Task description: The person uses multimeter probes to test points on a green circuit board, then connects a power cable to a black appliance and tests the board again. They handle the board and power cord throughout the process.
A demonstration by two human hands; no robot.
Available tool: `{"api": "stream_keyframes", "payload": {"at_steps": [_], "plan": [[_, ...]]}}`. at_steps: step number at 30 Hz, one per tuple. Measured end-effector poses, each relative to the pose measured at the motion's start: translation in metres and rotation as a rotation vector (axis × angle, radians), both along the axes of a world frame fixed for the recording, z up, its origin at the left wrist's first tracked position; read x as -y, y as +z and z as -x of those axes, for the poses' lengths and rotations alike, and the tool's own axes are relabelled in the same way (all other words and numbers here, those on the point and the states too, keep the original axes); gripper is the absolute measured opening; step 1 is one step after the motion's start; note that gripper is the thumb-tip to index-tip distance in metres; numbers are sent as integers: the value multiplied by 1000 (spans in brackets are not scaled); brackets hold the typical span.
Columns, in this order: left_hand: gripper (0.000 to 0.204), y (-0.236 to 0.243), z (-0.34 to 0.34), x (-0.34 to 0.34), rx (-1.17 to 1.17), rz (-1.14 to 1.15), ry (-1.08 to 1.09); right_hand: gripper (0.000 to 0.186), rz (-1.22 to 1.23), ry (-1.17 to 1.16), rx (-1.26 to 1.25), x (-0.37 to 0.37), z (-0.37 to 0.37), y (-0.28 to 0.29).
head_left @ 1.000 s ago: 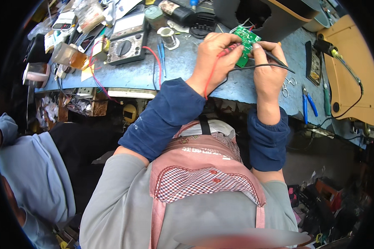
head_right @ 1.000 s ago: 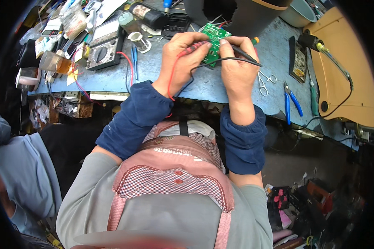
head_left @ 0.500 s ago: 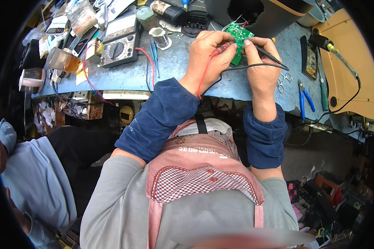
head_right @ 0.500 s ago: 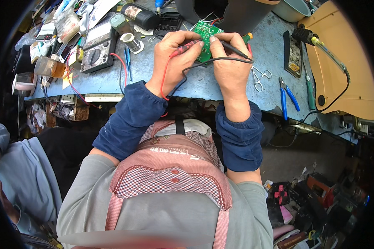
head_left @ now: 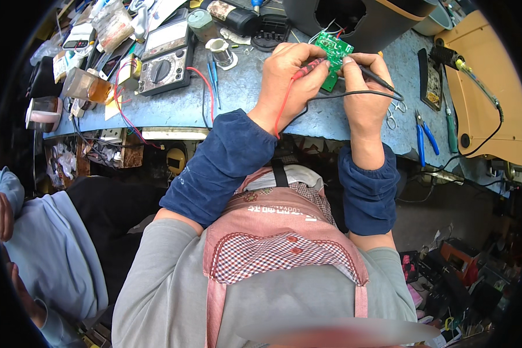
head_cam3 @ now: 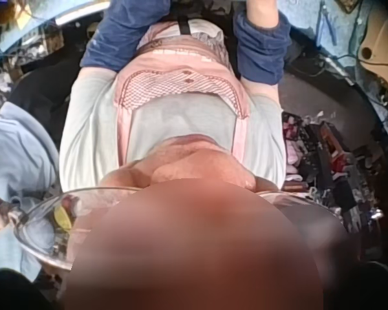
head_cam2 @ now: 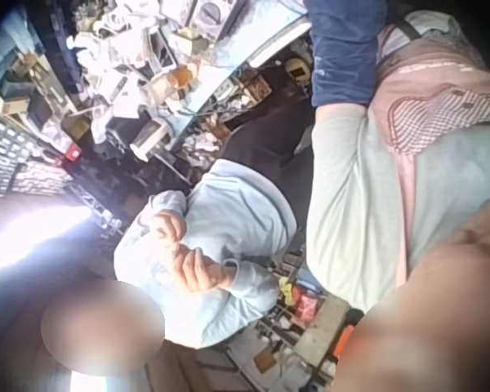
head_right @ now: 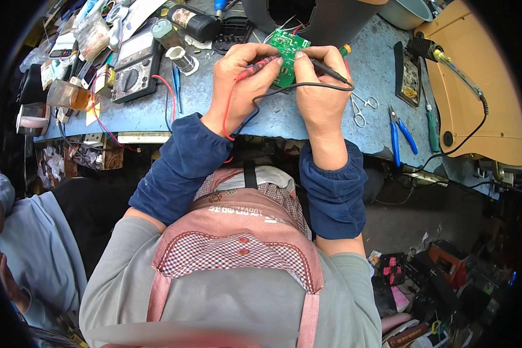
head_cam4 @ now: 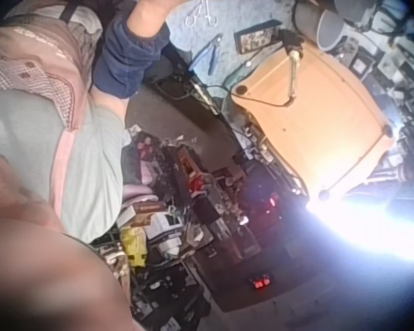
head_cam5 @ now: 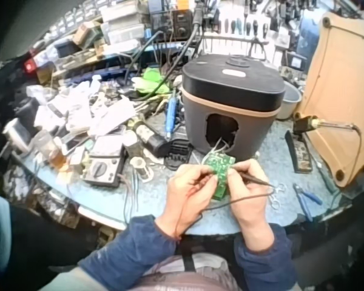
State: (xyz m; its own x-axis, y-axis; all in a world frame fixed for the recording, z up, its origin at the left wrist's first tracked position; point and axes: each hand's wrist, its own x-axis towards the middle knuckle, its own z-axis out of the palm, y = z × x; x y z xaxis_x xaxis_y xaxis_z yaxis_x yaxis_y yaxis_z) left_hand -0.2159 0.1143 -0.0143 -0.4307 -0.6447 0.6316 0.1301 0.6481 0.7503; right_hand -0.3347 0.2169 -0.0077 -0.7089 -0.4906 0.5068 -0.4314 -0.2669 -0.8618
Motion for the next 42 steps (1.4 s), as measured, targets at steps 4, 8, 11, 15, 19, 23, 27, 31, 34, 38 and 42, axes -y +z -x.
{"api": "stream_keyframes", "payload": {"at_steps": [4, 8, 11, 15, 19, 23, 27, 31, 34, 38, 42], "plan": [[18, 0, 0, 0, 1, -16, -10, 6, 84, 4, 101, -1, -2, 4], [18, -1, 1, 1, 5, 7, 2, 7, 76, 22, 113, 0, -1, 5], [18, -1, 0, 1, 14, 2, -3, 7, 34, 2, 67, 0, -1, 5], [18, 0, 0, 1, 0, 18, -6, 7, 32, 18, 65, -1, 1, 3], [18, 0, -1, 1, 20, 23, -6, 8, -23, 37, 52, -3, 1, 3], [18, 2, -1, 0, 4, 5, -18, 7, 28, 9, 34, 2, 2, 0], [18, 2, -1, 0, 15, 10, -16, 7, 28, 12, 33, 2, 3, -1], [18, 0, 1, 1, 8, 15, -14, 7, 25, 8, 27, 2, 3, -1], [20, 1, 0, 0, 44, 7, -19, 6, 22, 13, 21, 1, 4, -3], [20, -3, -2, 2, 17, 32, -7, 7, -41, 10, 58, -1, 0, 2], [17, -3, -1, 1, -13, 48, -25, 7, -50, 23, 30, -3, 3, -3]]}}
